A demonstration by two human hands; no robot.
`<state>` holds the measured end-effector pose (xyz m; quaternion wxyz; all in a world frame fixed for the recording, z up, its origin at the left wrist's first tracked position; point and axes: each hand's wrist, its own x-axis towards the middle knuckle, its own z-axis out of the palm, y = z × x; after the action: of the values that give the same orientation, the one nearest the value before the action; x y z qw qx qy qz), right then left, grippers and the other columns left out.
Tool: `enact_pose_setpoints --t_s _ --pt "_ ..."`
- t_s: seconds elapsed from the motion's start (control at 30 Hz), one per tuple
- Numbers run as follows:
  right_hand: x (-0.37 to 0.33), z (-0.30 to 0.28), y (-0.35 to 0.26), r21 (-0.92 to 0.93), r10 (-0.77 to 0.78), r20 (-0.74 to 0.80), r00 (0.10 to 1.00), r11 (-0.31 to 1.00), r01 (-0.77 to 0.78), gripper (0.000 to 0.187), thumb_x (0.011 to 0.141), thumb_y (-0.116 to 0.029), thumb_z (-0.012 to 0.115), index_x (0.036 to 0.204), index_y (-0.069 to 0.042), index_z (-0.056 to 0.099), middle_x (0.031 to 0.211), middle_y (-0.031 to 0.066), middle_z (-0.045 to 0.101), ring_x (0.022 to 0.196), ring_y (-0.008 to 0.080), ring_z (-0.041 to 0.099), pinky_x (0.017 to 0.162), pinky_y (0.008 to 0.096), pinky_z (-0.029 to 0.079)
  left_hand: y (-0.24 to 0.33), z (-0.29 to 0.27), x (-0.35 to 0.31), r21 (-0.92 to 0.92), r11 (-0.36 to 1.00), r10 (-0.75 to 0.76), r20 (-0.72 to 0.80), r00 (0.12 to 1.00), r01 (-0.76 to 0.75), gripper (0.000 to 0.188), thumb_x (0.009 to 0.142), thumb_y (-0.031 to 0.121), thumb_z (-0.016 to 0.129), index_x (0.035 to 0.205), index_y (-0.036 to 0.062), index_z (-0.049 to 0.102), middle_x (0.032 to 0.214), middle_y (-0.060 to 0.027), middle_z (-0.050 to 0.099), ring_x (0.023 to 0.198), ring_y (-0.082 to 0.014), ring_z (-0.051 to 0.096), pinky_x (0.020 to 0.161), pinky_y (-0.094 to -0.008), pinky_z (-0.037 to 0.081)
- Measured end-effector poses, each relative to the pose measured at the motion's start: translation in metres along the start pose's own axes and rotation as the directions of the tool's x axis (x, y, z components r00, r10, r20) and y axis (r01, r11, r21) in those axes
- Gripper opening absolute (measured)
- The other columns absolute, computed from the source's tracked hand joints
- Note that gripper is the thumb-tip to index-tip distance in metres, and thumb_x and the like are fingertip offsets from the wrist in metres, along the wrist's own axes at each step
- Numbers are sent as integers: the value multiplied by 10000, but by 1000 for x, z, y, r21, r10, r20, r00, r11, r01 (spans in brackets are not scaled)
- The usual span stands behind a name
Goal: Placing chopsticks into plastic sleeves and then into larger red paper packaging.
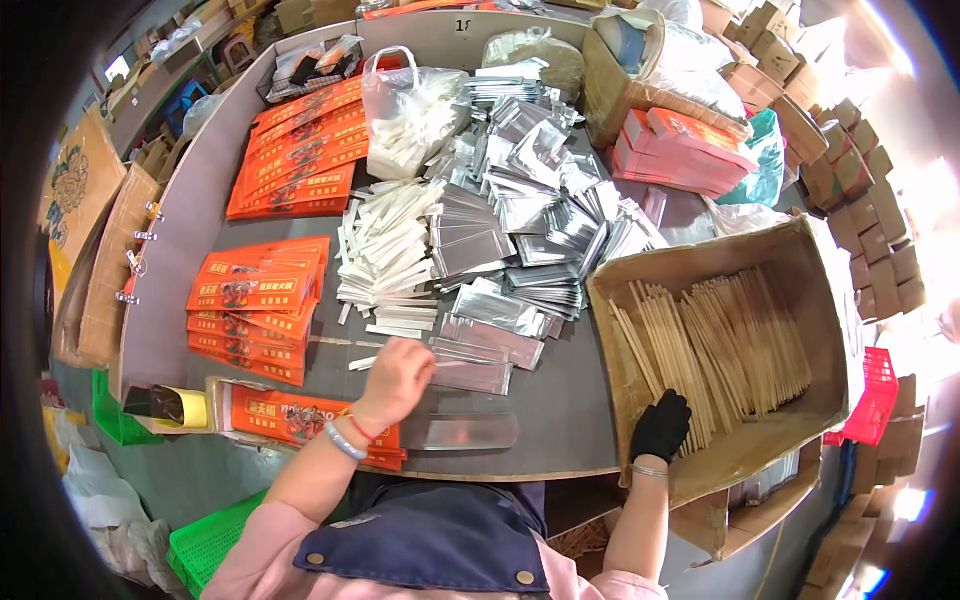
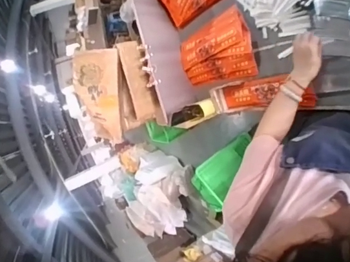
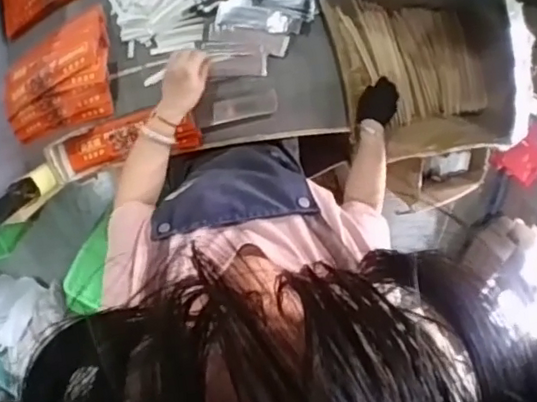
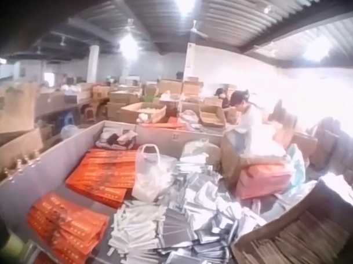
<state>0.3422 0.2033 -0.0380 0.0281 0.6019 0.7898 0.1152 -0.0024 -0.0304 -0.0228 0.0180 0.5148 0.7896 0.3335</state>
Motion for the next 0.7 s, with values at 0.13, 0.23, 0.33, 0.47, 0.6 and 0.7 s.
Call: enact_pose_setpoints --t_s 0.13,0.23,0.33,0.47,0.6,0.7 --pt "1 -6 -5 -55 44 35 998 998 -42 246 884 -175 633 1063 -60 508 1063 128 547 1028 300 558 812 409 519 9 18 8 111 977 159 183 970 -181 307 711 128 745 998 121 636 1042 -41 564 1005 -267 517 844 -403 429" --pt "1 -7 -5 -85 51 26 998 995 -49 234 894 -177 628 1059 -63 508 1062 124 544 1028 294 559 806 405 526 9 18 13 79 986 123 225 966 -144 299 717 139 747 994 120 635 1022 -47 582 994 -273 526 841 -402 431" --pt "7 -6 -3 -103 39 38 999 994 -35 216 898 -173 626 1047 -66 512 1052 123 546 1020 288 564 797 395 530 13 14 13 36 990 124 266 956 -138 275 708 149 762 956 121 647 990 -44 600 986 -271 535 829 -404 428" --pt "3 -8 -5 -172 24 46 999 985 -16 194 902 -157 618 1040 -65 517 1031 120 556 992 280 579 780 375 535 26 -18 1 -273 873 -151 636 756 404 248 680 190 811 871 134 662 950 -37 611 948 -262 545 828 -398 421" --pt "3 -2 -7 -158 -26 30 999 987 31 177 904 -151 608 1035 -71 520 1003 112 562 964 268 589 777 363 536 22 -19 -51 9 999 28 425 905 -35 293 654 237 846 858 125 667 963 -27 615 959 -245 552 840 -385 419" --pt "4 6 3 -168 -31 -51 998 986 22 165 917 -150 584 1041 -65 518 1007 124 566 947 294 596 779 381 532 25 -32 -58 -69 996 -27 315 949 52 366 634 269 853 932 131 690 990 -39 607 984 -253 549 855 -385 413"
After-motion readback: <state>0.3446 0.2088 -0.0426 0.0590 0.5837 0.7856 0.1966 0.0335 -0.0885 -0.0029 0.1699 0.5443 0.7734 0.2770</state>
